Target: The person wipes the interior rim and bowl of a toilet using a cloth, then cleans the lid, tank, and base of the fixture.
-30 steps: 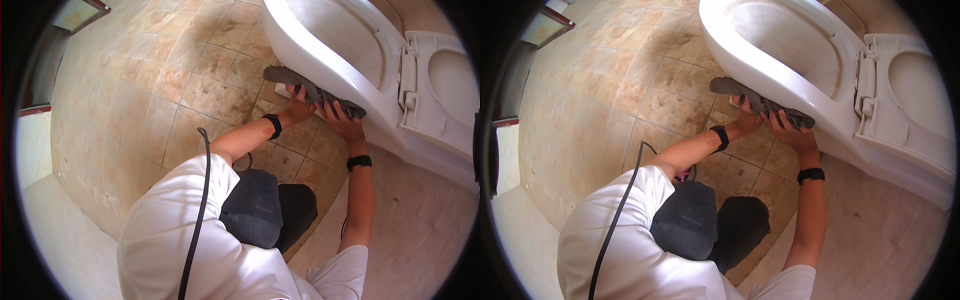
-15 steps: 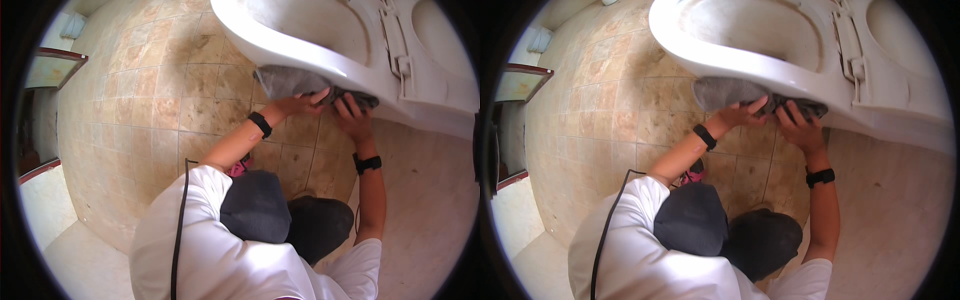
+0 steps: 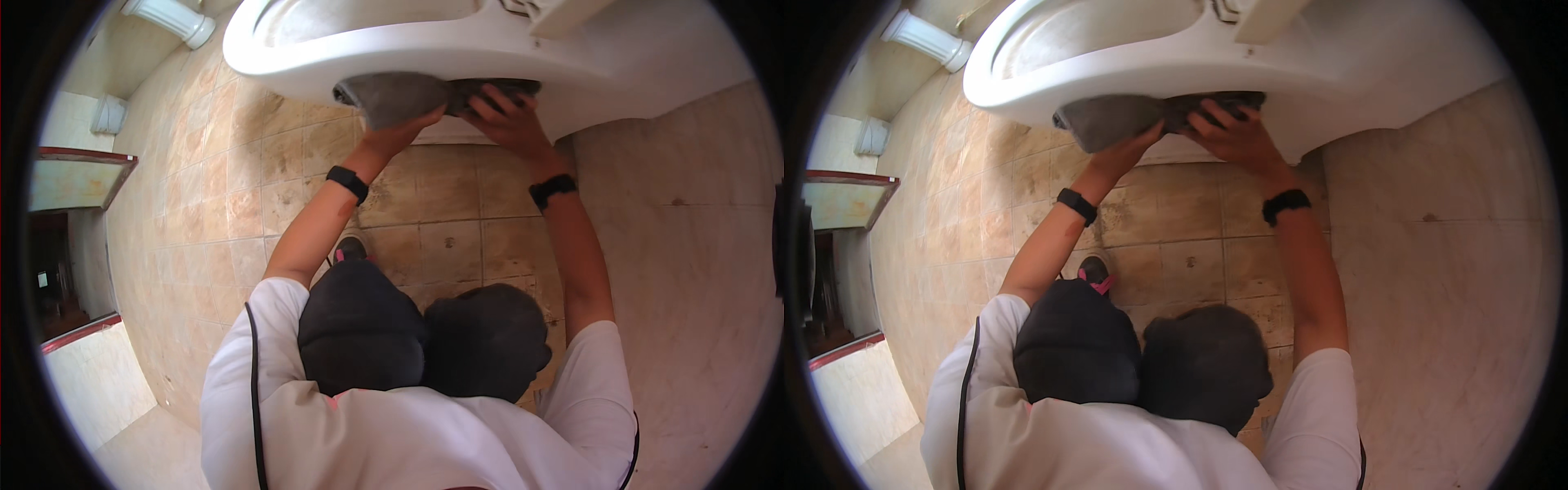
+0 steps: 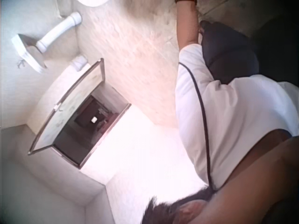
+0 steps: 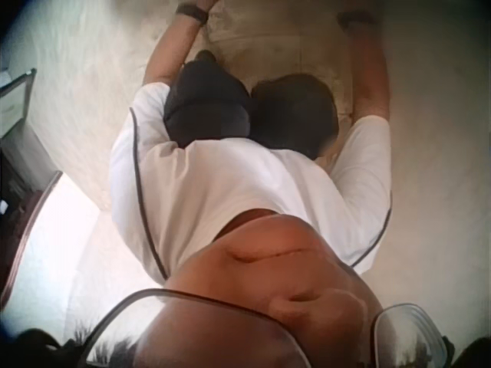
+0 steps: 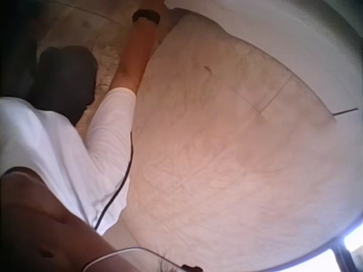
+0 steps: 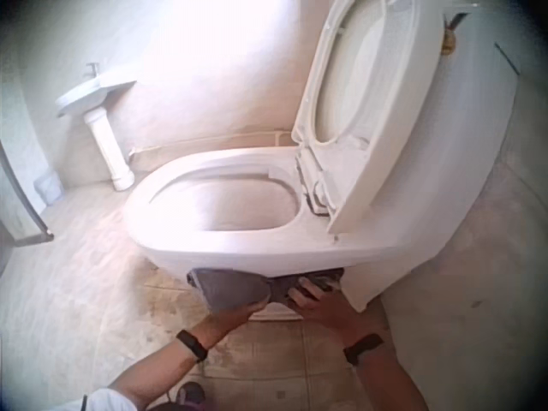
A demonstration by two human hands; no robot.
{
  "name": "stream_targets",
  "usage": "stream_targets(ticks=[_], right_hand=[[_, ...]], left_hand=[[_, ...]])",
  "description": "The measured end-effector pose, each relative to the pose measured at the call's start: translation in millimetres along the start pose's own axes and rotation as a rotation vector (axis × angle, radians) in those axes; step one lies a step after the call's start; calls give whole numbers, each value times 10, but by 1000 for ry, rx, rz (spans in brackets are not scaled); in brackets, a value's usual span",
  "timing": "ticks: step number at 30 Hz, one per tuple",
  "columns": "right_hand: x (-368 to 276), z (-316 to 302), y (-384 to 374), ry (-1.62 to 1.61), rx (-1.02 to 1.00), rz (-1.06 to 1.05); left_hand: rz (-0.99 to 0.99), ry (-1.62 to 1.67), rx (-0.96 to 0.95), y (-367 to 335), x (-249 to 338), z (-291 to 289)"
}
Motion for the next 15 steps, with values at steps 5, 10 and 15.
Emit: stream_targets(ticks=[5, 10, 15], right_hand=[[-281, 361, 455, -113, -131, -71], [-529, 599, 967, -237, -253, -64], [-810, 852, 1296, -385, -548, -39]], left_hand=[[-32, -53, -89, 347, 67, 303], [-16, 59, -208, 525, 165, 569], [-64, 205, -307, 941, 172, 874]])
Point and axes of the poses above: each hand's wrist, its own y-axis away from the middle knuckle, its own z-axis out of the palm, x = y × z, the point moved 8 cm from there along -y, towards the middle knuckle, and after that the axes turned 6 degrees about x, right-handed, at the moved point
